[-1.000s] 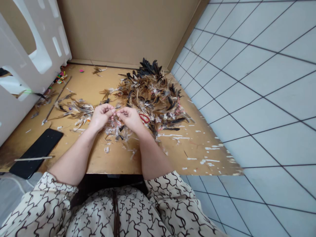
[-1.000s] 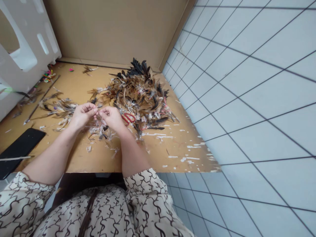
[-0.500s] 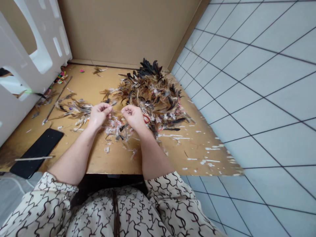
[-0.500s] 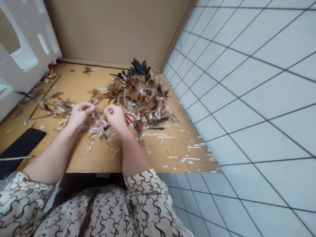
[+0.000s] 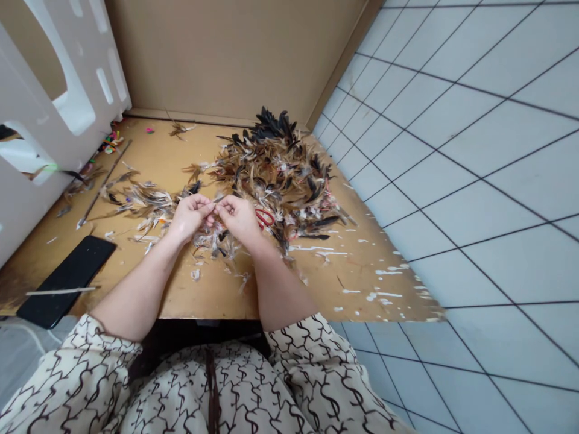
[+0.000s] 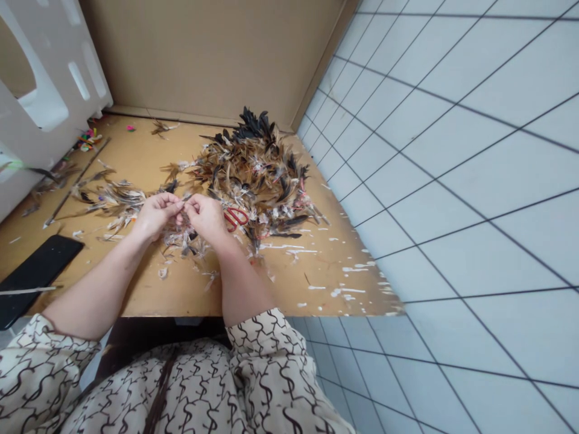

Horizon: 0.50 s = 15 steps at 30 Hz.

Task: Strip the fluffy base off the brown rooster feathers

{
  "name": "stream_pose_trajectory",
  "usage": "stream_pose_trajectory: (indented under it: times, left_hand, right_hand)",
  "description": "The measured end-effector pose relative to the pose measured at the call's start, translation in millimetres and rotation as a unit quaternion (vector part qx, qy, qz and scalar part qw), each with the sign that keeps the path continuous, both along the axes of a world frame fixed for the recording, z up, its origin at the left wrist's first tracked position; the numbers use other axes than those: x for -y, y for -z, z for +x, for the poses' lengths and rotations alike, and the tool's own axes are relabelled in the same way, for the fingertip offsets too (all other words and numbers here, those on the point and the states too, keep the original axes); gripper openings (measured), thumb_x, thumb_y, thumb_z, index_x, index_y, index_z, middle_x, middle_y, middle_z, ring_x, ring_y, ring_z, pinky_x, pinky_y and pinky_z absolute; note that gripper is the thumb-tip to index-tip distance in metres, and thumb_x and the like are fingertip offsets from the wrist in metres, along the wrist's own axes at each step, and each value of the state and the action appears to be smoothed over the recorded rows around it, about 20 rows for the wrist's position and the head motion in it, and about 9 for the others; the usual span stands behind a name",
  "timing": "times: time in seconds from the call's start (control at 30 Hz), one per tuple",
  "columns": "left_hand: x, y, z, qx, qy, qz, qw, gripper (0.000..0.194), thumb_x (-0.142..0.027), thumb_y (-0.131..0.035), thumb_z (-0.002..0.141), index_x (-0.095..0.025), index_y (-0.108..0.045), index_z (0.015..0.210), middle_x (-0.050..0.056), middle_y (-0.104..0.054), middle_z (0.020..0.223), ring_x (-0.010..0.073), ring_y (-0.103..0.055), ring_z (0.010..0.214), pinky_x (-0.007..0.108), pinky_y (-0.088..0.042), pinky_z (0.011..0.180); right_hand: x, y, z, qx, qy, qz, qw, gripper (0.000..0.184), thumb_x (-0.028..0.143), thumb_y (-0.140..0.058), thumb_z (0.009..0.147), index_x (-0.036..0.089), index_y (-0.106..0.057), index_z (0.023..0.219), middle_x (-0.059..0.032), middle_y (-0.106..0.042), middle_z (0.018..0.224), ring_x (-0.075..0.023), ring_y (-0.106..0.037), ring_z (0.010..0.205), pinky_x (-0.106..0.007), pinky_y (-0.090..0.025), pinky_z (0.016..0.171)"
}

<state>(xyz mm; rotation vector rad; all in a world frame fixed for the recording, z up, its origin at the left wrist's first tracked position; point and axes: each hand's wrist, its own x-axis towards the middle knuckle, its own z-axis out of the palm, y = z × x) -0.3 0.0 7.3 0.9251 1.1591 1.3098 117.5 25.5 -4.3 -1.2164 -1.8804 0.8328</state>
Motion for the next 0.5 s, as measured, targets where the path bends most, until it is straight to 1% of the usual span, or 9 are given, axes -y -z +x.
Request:
stream_pose_trajectory:
  times: [0.13, 0.3, 0.4, 0.5]
  left_hand:
    - [-1.2, 0.0, -1.0, 0.011, 0.002, 0.007, 1.0, 0.027, -0.019, -0.077, 0.053, -0.013, -0.052, 0.058, -0.005, -0.053, 0.041, 0.0058, -0.046, 0.033, 0.017, -0.039, 0.038]
    - [-2.1, 1.5, -5.1, -0.017, 0.004, 0.014, 1.0, 0.027, -0.019, -0.078, 0.05, -0.013, -0.052, 0.058, -0.004, -0.055, 0.045, 0.0058, -0.046, 0.034, 0.018, -0.038, 0.039]
    - [-2.7, 3.6, -7.6, -0.051, 0.007, 0.019, 0.998, 0.025, -0.02, -0.077, 0.051, -0.014, -0.053, 0.057, -0.005, -0.053, 0.045, 0.0061, -0.045, 0.036, 0.019, -0.037, 0.041]
    - [-4.0, 6.2, -10.6, -0.12, -0.003, 0.039, 0.992, 0.017, -0.019, -0.07, 0.057, -0.015, -0.053, 0.055, -0.006, -0.05, 0.043, 0.0065, -0.042, 0.037, 0.019, -0.033, 0.042]
  right_hand:
    - [1.2, -0.5, 0.0, 0.007, -0.005, 0.011, 1.0, 0.012, 0.019, -0.05, 0.073, 0.016, -0.058, 0.065, 0.001, -0.059, 0.06, -0.0082, -0.048, 0.053, -0.021, -0.037, 0.054]
    - [0.8, -0.5, 0.6, 0.042, 0.014, 0.029, 0.999, 0.012, 0.02, -0.052, 0.073, 0.016, -0.061, 0.065, -0.001, -0.061, 0.062, -0.0106, -0.049, 0.056, -0.023, -0.038, 0.056]
    - [-0.1, -0.4, 0.8, 0.067, 0.02, 0.045, 0.997, 0.013, 0.021, -0.054, 0.074, 0.016, -0.062, 0.065, -0.0023, -0.061, 0.062, -0.0116, -0.048, 0.056, -0.024, -0.037, 0.057]
    - [-1.5, 0.7, 0.6, 0.082, 0.009, 0.047, 0.996, 0.014, 0.022, -0.053, 0.075, 0.016, -0.062, 0.066, -0.0033, -0.062, 0.064, -0.0123, -0.049, 0.057, -0.025, -0.037, 0.057]
